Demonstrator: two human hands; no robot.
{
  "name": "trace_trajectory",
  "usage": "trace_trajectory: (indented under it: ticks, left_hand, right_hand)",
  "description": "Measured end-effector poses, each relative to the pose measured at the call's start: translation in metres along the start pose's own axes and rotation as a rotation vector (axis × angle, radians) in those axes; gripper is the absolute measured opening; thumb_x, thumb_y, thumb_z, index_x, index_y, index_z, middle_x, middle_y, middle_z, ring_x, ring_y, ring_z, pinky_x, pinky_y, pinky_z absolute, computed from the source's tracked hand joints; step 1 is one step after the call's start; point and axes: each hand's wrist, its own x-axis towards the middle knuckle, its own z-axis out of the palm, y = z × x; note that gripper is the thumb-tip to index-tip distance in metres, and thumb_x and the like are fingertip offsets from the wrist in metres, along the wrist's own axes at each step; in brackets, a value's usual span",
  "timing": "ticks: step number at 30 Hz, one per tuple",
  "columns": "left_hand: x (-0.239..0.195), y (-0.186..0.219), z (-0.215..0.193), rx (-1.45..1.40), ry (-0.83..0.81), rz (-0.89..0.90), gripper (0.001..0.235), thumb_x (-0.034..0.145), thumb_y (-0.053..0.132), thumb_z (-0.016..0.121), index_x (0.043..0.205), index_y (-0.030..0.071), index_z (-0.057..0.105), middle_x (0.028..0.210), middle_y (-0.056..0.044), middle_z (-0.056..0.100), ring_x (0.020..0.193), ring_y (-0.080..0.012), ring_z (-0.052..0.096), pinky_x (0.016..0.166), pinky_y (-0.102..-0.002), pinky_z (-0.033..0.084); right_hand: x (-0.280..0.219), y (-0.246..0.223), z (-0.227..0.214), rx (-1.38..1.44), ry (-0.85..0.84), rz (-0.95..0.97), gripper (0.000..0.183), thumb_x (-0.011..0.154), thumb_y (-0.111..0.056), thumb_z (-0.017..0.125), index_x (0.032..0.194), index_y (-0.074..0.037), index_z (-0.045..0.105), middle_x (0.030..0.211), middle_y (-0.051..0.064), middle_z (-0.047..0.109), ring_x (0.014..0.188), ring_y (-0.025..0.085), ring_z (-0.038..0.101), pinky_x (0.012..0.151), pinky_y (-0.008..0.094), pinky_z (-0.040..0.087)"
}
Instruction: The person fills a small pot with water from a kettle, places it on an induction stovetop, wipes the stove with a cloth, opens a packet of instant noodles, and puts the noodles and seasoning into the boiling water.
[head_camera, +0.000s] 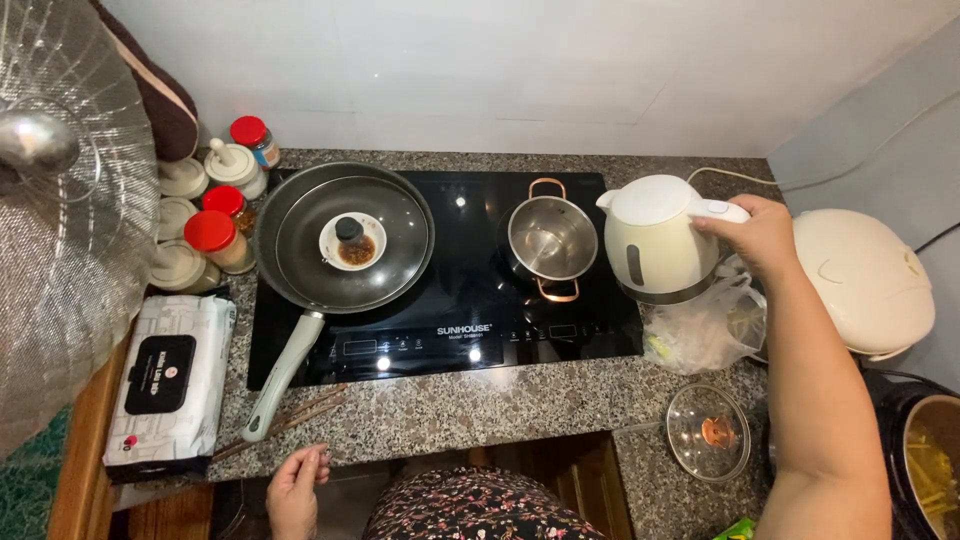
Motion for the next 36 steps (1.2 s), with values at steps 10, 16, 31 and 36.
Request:
trace_trajectory:
  ticks: [10,16,31,36]
  left_hand:
    - [-0.003,-0.016,-0.011,-0.038,0.020,-0.024,0.022,0.100,0.010,0.056,0.108,-0.002,0.073,0.086,-0.015,0.071,0.072,-0.0179,0.061,0.067,-0.029,0.054]
    - [-0.004,-0.028,-0.015,-0.040,0.047,-0.040,0.023,0.101,0.011,0.055,0.107,-0.002,0.073,0.087,-0.014,0.070,0.071,-0.0169,0.061,0.065,-0.028,0.052]
    - [-0.004,-0.037,-0.016,-0.067,0.062,-0.059,0.026,0.099,0.015,0.057,0.108,-0.004,0.074,0.086,-0.017,0.071,0.070,-0.0212,0.063,0.066,-0.031,0.054]
    - [-0.008,-0.027,-0.014,-0.061,0.074,-0.120,0.025,0.100,0.013,0.058,0.108,-0.003,0.074,0.085,-0.016,0.071,0.070,-0.0200,0.061,0.067,-0.030,0.052]
  right_hand:
    - [-0.004,-0.064,0.025,-0.184,-0.146,0.107,0.031,0.070,-0.032,0.087,0.089,-0.014,0.070,0.073,0.003,0.057,0.058,0.014,0.048,0.040,0.033,0.043]
    - [0.020,-0.051,0.037,-0.306,-0.212,-0.065,0.035,0.068,-0.034,0.086,0.089,-0.010,0.072,0.086,0.002,0.063,0.080,0.015,0.053,0.063,0.030,0.039]
    - [0.012,-0.089,0.043,-0.471,-0.266,0.017,0.041,0.070,-0.035,0.083,0.102,-0.010,0.075,0.095,0.009,0.072,0.086,0.023,0.062,0.067,0.039,0.046]
    - [0.007,-0.103,0.045,-0.550,-0.291,0.069,0.073,0.069,-0.040,0.081,0.132,-0.006,0.064,0.120,0.016,0.068,0.103,0.032,0.064,0.074,0.046,0.053]
